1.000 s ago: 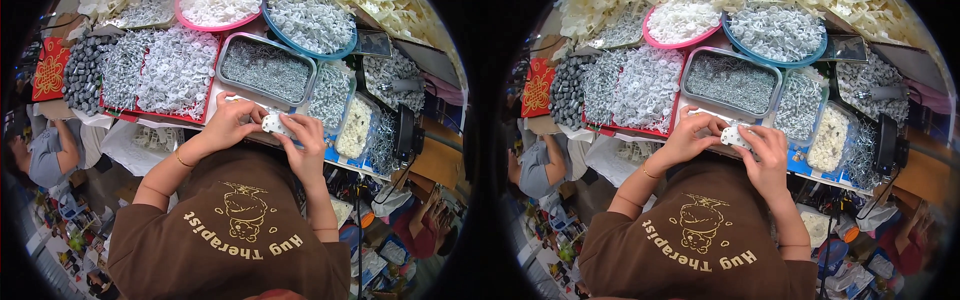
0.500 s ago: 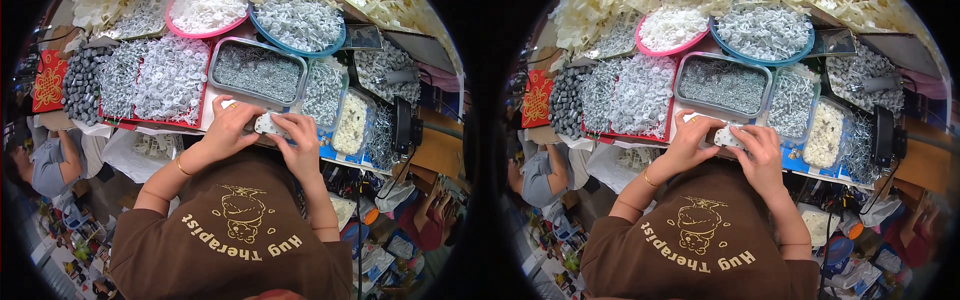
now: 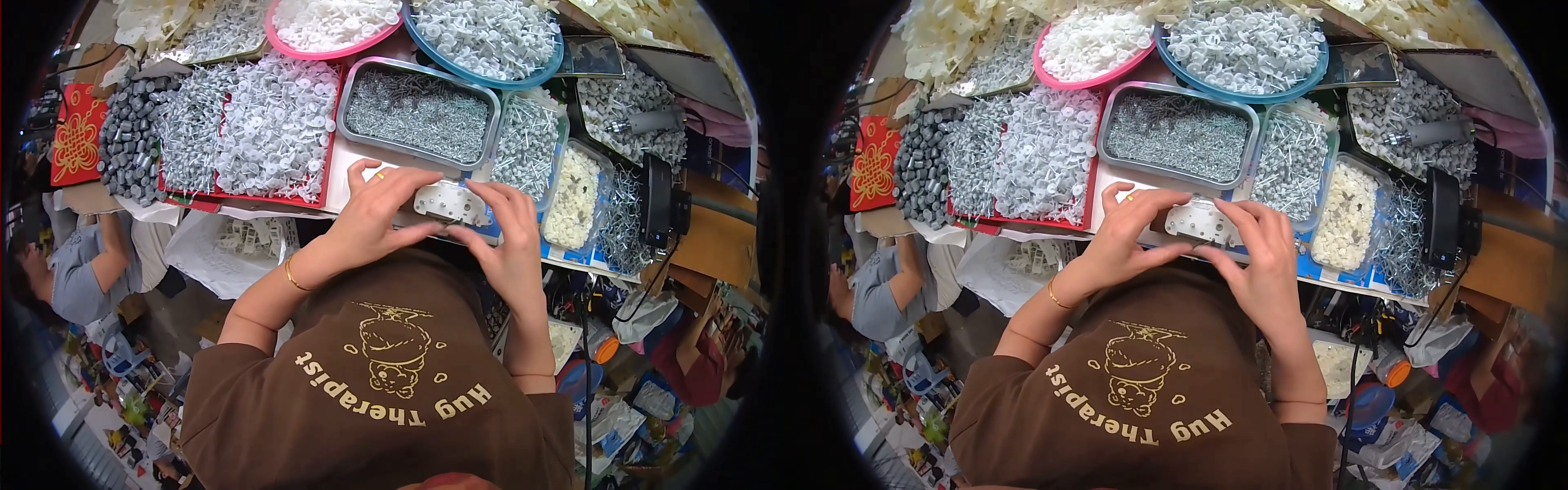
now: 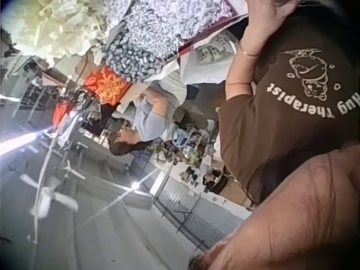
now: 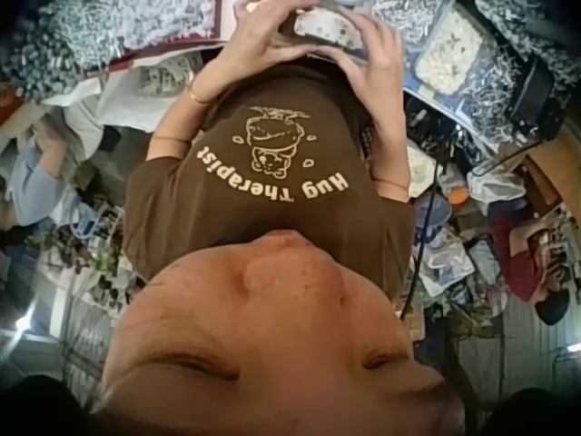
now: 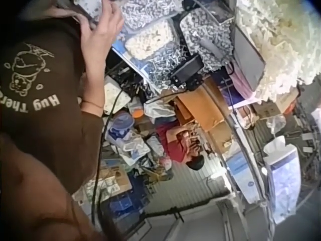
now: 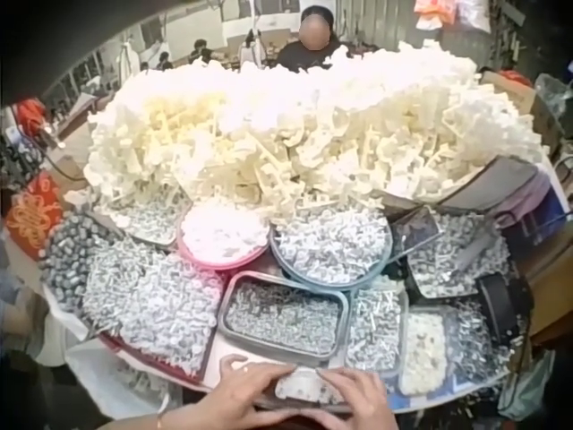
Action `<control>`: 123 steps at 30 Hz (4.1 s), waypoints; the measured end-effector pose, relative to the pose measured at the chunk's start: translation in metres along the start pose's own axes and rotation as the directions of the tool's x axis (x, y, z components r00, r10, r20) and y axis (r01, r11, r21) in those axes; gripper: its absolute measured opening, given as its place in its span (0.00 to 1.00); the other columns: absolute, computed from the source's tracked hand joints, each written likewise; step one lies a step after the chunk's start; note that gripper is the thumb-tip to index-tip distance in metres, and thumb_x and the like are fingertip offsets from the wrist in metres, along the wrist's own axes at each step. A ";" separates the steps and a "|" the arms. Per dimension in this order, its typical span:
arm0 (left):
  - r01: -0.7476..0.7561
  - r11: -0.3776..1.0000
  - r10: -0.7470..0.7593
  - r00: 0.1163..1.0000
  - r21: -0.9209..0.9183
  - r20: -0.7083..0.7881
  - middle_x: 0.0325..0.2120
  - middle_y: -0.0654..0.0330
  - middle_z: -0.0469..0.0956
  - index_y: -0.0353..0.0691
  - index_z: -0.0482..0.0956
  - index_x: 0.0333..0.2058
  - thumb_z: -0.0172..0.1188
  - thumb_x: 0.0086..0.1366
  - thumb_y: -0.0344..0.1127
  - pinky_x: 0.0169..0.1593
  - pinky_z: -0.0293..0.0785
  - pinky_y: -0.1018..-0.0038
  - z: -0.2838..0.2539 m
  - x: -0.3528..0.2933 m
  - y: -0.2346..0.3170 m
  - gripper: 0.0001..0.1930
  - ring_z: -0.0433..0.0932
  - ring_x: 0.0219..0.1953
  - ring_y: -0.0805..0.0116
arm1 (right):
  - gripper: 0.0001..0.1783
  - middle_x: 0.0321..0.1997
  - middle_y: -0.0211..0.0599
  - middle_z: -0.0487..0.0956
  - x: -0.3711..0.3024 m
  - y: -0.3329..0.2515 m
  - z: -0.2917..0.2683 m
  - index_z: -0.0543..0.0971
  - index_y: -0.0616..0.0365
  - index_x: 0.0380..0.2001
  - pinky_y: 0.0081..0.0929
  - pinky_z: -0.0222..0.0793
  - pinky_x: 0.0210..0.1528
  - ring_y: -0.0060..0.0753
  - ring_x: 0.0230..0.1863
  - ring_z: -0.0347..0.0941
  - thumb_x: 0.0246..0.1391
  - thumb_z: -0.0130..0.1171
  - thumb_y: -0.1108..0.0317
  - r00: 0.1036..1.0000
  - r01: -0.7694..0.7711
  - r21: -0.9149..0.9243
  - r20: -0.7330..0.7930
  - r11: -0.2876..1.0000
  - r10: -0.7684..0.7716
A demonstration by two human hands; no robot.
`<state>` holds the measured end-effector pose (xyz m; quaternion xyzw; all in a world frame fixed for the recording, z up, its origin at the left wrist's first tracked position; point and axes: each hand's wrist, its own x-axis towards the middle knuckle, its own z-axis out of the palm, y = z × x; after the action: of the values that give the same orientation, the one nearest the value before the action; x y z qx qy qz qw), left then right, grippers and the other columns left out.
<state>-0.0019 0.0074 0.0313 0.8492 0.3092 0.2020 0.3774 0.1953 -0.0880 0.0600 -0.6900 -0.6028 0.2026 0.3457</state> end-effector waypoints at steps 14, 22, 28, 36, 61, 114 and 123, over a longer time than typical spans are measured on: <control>-0.061 0.998 0.060 0.996 0.002 0.071 0.31 0.68 0.78 0.46 0.80 0.42 0.73 0.55 0.41 0.62 0.50 0.59 -0.009 0.014 -0.007 0.18 0.77 0.41 0.69 | 0.20 0.41 0.38 0.75 -0.008 0.017 0.009 0.83 0.58 0.49 0.26 0.70 0.35 0.31 0.35 0.72 0.50 0.69 0.74 0.995 -0.098 0.181 0.030 0.979 0.094; -0.264 0.951 0.257 0.964 0.158 0.064 0.38 0.64 0.81 0.42 0.77 0.45 0.72 0.52 0.36 0.65 0.55 0.53 -0.001 0.010 -0.013 0.22 0.78 0.49 0.66 | 0.19 0.36 0.34 0.71 0.004 0.013 0.001 0.81 0.59 0.47 0.24 0.68 0.32 0.27 0.30 0.67 0.50 0.70 0.74 0.978 -0.151 0.151 0.166 0.977 0.126; -0.247 0.945 0.269 0.960 0.214 -0.081 0.42 0.59 0.82 0.38 0.76 0.48 0.69 0.49 0.31 0.68 0.55 0.49 0.021 -0.001 -0.019 0.25 0.81 0.49 0.64 | 0.18 0.35 0.33 0.70 0.002 0.011 0.005 0.81 0.60 0.45 0.24 0.67 0.31 0.27 0.29 0.66 0.50 0.70 0.74 0.981 -0.160 0.134 0.134 0.978 0.142; -0.206 0.960 0.230 0.967 0.188 -0.113 0.42 0.62 0.83 0.40 0.78 0.47 0.72 0.54 0.40 0.66 0.50 0.48 0.020 -0.002 -0.014 0.23 0.79 0.50 0.66 | 0.18 0.35 0.34 0.70 0.006 0.017 0.002 0.80 0.61 0.45 0.25 0.66 0.31 0.26 0.27 0.65 0.49 0.70 0.74 0.978 -0.157 0.152 0.164 0.976 0.132; -0.030 0.995 0.040 0.994 0.095 -0.101 0.40 0.68 0.83 0.44 0.79 0.41 0.73 0.55 0.48 0.61 0.51 0.57 0.021 0.004 -0.012 0.21 0.76 0.49 0.66 | 0.23 0.45 0.40 0.86 -0.005 0.027 -0.007 0.80 0.57 0.53 0.24 0.78 0.43 0.28 0.46 0.83 0.51 0.65 0.79 0.945 -0.252 0.111 0.242 0.961 0.219; 0.056 0.997 -0.052 0.997 -0.062 0.051 0.45 0.67 0.84 0.44 0.79 0.38 0.75 0.53 0.42 0.60 0.47 0.62 0.005 0.014 -0.012 0.17 0.75 0.51 0.71 | 0.06 0.29 0.39 0.84 -0.049 0.049 0.037 0.77 0.66 0.38 0.23 0.78 0.30 0.27 0.27 0.82 0.58 0.62 0.80 0.972 0.093 0.147 -0.226 0.985 -0.058; -0.100 0.982 0.103 0.995 0.163 -0.008 0.43 0.67 0.83 0.43 0.80 0.41 0.74 0.53 0.41 0.58 0.58 0.56 0.014 0.006 -0.015 0.18 0.77 0.48 0.64 | 0.08 0.32 0.34 0.85 -0.022 0.047 0.003 0.84 0.61 0.42 0.18 0.73 0.30 0.20 0.30 0.81 0.61 0.61 0.74 0.962 -0.237 0.329 -0.051 0.914 0.268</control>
<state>0.0051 0.0121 0.0121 0.8900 0.2841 0.2023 0.2937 0.2215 -0.1108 0.0210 -0.7057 -0.4506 0.3076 0.4520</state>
